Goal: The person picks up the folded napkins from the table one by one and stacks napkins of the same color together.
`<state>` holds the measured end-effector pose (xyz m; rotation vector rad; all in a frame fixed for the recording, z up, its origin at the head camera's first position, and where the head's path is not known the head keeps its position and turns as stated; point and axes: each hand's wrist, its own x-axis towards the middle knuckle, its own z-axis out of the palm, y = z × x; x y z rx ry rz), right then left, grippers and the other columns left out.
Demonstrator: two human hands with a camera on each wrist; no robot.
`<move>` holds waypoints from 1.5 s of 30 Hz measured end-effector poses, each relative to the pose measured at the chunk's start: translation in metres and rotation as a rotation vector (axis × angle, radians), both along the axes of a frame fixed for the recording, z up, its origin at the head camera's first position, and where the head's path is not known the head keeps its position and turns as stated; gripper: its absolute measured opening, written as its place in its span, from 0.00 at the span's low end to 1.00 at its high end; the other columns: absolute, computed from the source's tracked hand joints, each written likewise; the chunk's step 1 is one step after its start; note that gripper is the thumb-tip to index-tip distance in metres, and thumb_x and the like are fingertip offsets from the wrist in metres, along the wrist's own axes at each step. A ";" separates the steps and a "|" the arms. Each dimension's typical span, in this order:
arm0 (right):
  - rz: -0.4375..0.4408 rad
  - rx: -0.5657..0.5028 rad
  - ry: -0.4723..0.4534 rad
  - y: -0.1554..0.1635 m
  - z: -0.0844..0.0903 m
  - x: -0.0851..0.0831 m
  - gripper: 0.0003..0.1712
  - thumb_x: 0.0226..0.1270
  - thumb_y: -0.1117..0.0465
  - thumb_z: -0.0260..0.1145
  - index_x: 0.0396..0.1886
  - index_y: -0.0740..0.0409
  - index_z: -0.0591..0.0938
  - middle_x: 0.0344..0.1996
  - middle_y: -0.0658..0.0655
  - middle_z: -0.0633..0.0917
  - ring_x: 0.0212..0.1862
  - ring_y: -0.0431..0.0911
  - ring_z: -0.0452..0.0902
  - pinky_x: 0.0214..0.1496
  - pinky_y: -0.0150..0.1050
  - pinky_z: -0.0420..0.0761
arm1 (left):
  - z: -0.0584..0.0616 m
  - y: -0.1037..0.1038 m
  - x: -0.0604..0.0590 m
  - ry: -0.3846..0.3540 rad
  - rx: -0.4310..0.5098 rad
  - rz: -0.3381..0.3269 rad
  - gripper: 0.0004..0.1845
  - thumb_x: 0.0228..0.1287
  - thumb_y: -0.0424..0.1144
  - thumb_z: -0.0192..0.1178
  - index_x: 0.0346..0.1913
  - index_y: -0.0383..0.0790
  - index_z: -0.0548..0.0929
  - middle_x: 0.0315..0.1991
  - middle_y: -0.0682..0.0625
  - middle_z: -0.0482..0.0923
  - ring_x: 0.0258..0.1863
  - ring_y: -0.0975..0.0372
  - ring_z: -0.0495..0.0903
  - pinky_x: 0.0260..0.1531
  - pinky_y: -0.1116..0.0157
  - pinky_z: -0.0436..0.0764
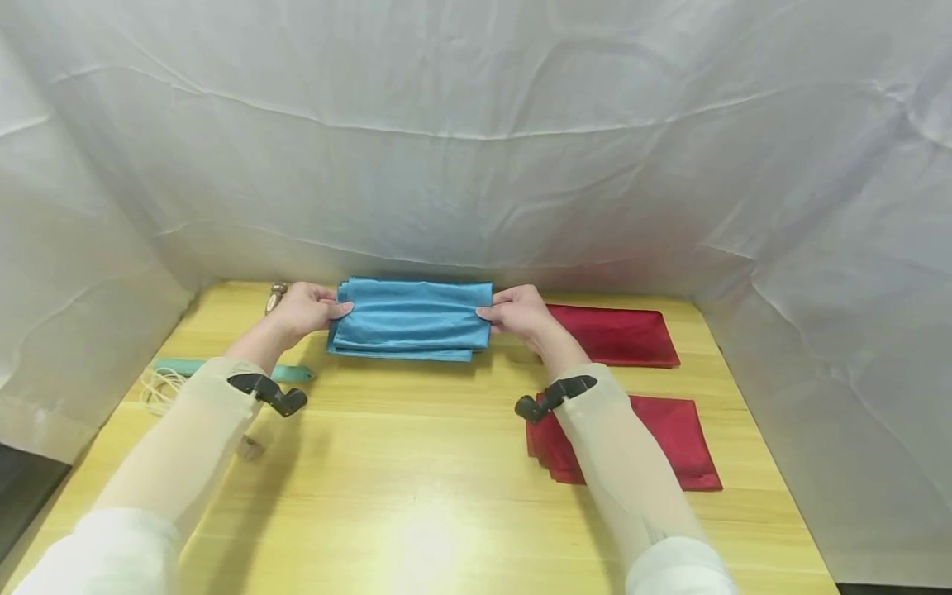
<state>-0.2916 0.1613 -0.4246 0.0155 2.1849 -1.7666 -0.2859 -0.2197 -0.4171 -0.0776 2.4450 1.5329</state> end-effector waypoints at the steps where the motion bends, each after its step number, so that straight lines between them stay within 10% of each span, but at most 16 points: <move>1: 0.001 -0.001 0.002 -0.002 -0.002 -0.002 0.22 0.73 0.65 0.74 0.60 0.74 0.82 0.48 0.63 0.86 0.40 0.46 0.87 0.63 0.51 0.83 | -0.001 0.000 0.000 -0.003 -0.004 0.008 0.34 0.79 0.38 0.64 0.76 0.20 0.65 0.77 0.29 0.63 0.74 0.41 0.68 0.70 0.49 0.73; 23: -0.166 -0.028 -0.047 -0.023 -0.030 -0.020 0.27 0.71 0.68 0.74 0.64 0.74 0.77 0.52 0.65 0.81 0.35 0.44 0.81 0.40 0.35 0.87 | -0.027 0.006 -0.009 0.051 0.007 0.184 0.31 0.77 0.37 0.65 0.71 0.17 0.70 0.71 0.26 0.69 0.73 0.40 0.68 0.71 0.49 0.71; 45: -0.240 0.030 -0.011 -0.030 -0.062 -0.015 0.27 0.72 0.61 0.75 0.64 0.71 0.81 0.61 0.68 0.81 0.50 0.55 0.87 0.61 0.47 0.84 | -0.056 0.006 -0.008 0.008 0.057 0.206 0.29 0.79 0.41 0.63 0.72 0.23 0.73 0.73 0.30 0.69 0.74 0.42 0.67 0.72 0.50 0.70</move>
